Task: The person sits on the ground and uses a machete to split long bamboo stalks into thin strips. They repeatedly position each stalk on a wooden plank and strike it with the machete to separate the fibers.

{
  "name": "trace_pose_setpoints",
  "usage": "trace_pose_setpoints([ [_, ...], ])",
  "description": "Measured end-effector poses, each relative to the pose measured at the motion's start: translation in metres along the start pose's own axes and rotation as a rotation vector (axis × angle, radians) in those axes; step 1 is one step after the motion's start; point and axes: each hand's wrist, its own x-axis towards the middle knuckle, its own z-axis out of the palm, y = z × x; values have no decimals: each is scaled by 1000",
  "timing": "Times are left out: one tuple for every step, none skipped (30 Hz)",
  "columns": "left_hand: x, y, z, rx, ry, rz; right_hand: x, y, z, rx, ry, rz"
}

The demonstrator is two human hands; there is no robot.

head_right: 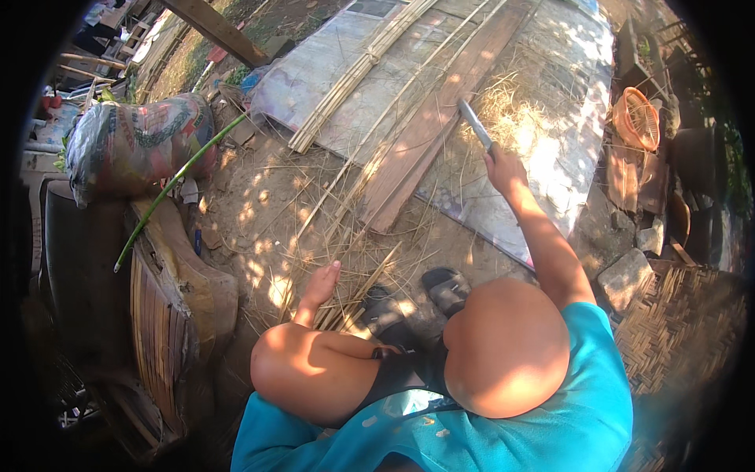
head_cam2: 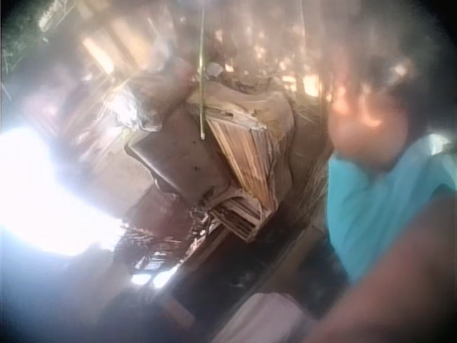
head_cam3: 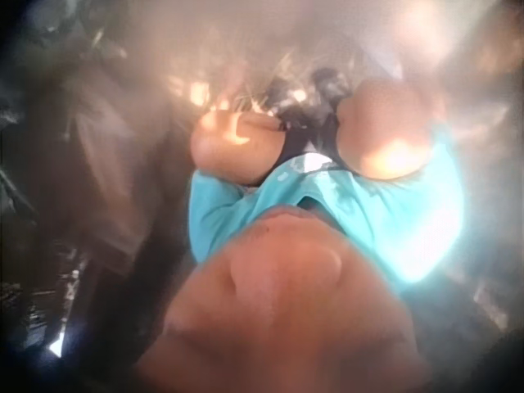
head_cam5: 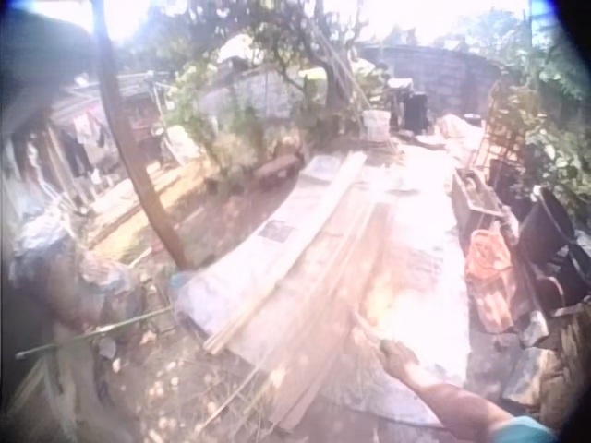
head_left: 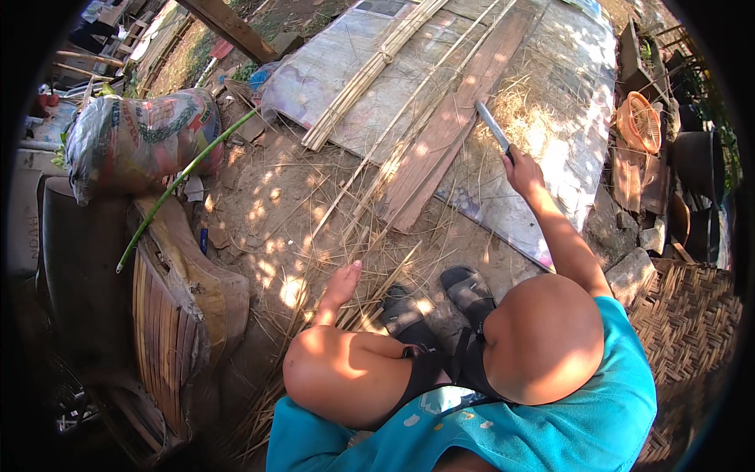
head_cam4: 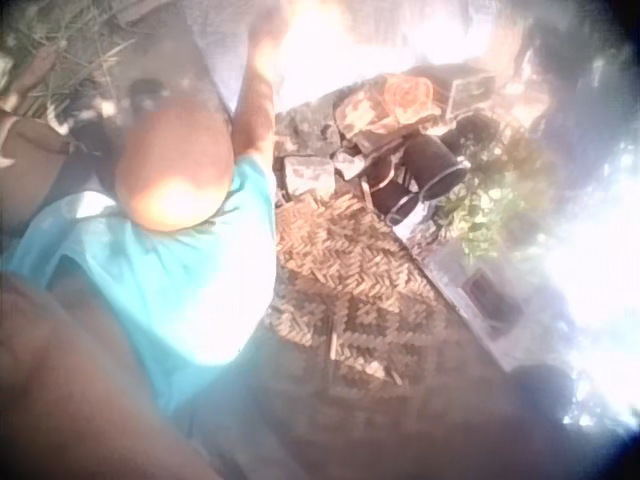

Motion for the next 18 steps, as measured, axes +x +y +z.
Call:
trace_pose_setpoints([
  [0,-2,4,26,59,23,14,10,-14,-47,-18,126],
  [-5,-4,12,37,150,27,11,-11,-9,-1,4,34],
  [-5,-5,18,48,239,32,-6,-37,5,43,27,-57],
  [7,19,29,73,264,68,-39,-52,12,114,-40,-136],
  [6,30,33,182,261,79,-79,-78,24,139,-215,-203],
  [-2,26,36,299,275,52,-122,-120,40,137,-406,-361],
  [-2,39,34,408,282,78,-117,-115,31,116,-368,-369],
  [-17,29,34,452,258,40,-116,-112,41,126,-361,-376],
  [-34,14,32,472,231,-36,-111,-107,50,139,-358,-385],
  [-58,-3,28,493,193,-109,-110,-99,59,150,-356,-383],
  [-56,3,25,509,180,-121,-66,-55,37,82,-63,-154],
  [-55,2,26,512,182,-100,-18,2,2,13,-54,66],
  [-66,-9,28,517,170,-92,5,47,-27,-75,101,147],
  [-63,-11,22,515,194,-96,12,55,-32,-60,144,183],
  [-50,-2,17,440,237,-67,22,56,-41,-52,192,212],
  [-57,-5,19,361,262,-79,14,19,-27,-41,130,97],
  [-66,-9,23,280,283,-92,-10,-28,-14,101,-19,1],
  [-54,8,19,222,253,-58,-44,-50,12,117,-76,-137],
])
